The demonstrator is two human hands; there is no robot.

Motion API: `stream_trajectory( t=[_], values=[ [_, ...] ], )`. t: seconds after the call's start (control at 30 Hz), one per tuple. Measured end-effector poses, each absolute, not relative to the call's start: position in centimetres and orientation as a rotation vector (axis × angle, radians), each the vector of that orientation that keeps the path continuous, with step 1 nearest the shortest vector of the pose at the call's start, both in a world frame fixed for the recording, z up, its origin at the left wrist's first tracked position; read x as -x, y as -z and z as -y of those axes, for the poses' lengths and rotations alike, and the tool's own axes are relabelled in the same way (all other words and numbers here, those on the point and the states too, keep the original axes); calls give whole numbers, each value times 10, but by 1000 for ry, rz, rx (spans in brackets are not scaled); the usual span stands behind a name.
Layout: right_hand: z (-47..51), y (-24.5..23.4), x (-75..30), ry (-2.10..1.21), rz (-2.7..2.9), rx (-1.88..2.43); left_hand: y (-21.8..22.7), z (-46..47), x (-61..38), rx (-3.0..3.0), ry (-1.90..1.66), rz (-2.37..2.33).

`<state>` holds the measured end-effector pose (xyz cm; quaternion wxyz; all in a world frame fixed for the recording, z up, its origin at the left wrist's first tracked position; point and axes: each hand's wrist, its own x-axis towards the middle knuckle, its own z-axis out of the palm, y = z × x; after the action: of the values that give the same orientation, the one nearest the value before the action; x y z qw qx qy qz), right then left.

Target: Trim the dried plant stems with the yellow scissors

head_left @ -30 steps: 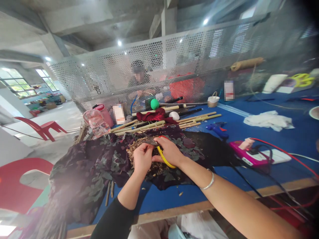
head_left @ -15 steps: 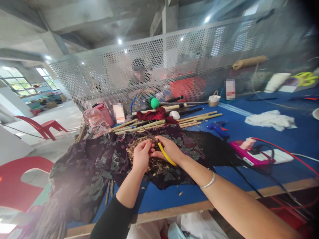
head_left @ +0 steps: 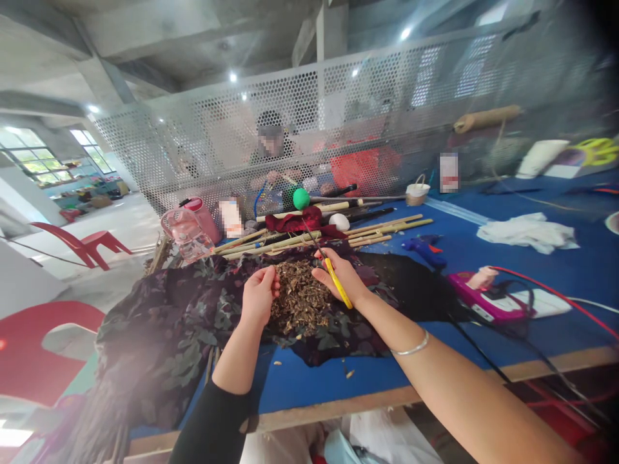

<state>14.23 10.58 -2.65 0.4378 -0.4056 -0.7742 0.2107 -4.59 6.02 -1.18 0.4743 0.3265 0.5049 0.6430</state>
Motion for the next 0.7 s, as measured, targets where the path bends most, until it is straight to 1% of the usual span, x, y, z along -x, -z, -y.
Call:
stream_trajectory(
  t=[0.17, 0.37, 0.53, 0.7],
  values=[
    [-104, 26, -139, -541, 1931, 999, 11, -60, 43, -690, -1539, -1185],
    [-101, 24, -137, -554, 1941, 1007, -2, -57, 46, -451, -1443, -945],
    [-101, 26, -136, -555, 1949, 1007, -3, -55, 44, -522, -1465, -960],
    [-101, 27, -134, -540, 1971, 999, 3, -55, 40, -742, -1431, -1131]
  ],
)
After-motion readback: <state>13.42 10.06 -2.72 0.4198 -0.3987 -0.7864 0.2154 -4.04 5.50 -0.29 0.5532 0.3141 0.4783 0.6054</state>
